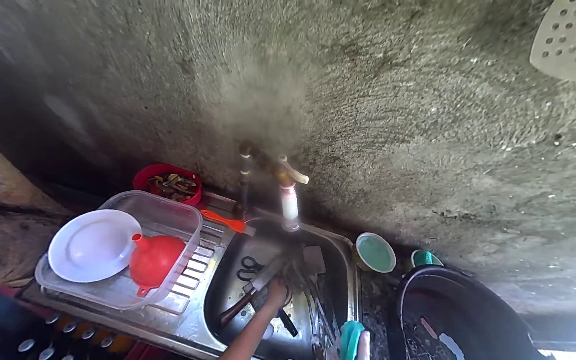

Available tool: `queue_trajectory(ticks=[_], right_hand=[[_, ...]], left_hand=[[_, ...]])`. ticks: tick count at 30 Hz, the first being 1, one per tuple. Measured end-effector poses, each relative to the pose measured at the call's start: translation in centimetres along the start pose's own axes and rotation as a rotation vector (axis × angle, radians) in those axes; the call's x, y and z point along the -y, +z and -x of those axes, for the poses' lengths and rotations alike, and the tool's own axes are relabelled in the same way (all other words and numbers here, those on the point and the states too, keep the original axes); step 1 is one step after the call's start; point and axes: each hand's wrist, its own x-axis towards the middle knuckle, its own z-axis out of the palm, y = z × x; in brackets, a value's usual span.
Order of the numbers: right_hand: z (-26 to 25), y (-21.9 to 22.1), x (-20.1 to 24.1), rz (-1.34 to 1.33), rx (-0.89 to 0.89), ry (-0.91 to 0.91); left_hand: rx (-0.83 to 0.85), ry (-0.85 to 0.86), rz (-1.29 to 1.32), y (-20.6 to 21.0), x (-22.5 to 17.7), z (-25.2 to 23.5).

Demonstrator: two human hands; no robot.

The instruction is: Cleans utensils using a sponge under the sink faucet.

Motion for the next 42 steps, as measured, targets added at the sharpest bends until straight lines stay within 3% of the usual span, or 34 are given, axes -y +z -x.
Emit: queue_trajectory(ticks=[2, 5, 8, 11, 13, 15, 19, 22, 28, 30, 32, 34, 37, 39, 42], right_hand=[[-1.2, 0.3, -0.1, -0.035, 0.124, 0.017], [-2.6, 2.7, 0.0, 0.144, 0.046, -0.029], [-2.7, 6.2, -0.8, 0.493, -0.019, -0.339], [-5.2, 8.7, -2.9, 0.865, 0.267, -0.758], [-6.7, 10.8, -2.9, 1.264, 0.521, -0.717], [-7.9, 12.7, -2.8, 1.469, 0.687, -0.647], [-9.9, 13.7, -3.9, 1.417, 0.799, -0.791], [-10.6, 14.8, -4.5, 1.466, 0.789, -0.680], [-10.1, 17.0, -5.9, 1.021, 0.412, -0.554], [-9.9, 17.9, -6.2, 0.630, 0.207, -0.566], [-10.1, 18.6, -5.1, 0.148, 0.085, -0.378], [-9.5, 17.3, -3.8, -0.265, 0.251, 0.014], [-8.2, 14.9, -3.2, -0.655, 0.559, 0.595], [-8.6, 14.3, -2.6, -0.739, 0.754, 0.736], [-10.7, 14.7, -2.1, -0.736, 1.131, 0.785]], left_hand=[[0.087, -0.055, 0.034, -2.0, -0.2, 1.5], [0.176, -0.097, 0.027, -5.0, -1.1, 3.8], [0.180, 0.024, -0.160, -7.8, -1.9, 6.9], [0.173, 0.100, -0.302, -9.2, -1.9, 10.3], [0.138, 0.134, -0.367, -9.2, -2.3, 12.3], [0.083, 0.127, -0.458, -9.3, -2.6, 13.5], [0.028, 0.122, -0.479, -9.5, -1.8, 14.2], [0.009, 0.107, -0.477, -9.8, -1.3, 14.5], [-0.054, 0.041, -0.523, -9.8, -1.5, 15.1], [-0.099, 0.066, -0.474, -9.6, -1.5, 15.2], [-0.134, 0.163, -0.354, -9.5, -1.4, 15.4], [-0.113, 0.266, -0.154, -9.0, -1.0, 15.3], [0.130, 0.126, 0.288, -8.5, -0.7, 14.4], [0.296, 0.040, 0.476, -8.7, -0.7, 14.1], [0.344, 0.043, 0.529, -8.7, -1.3, 14.9]])
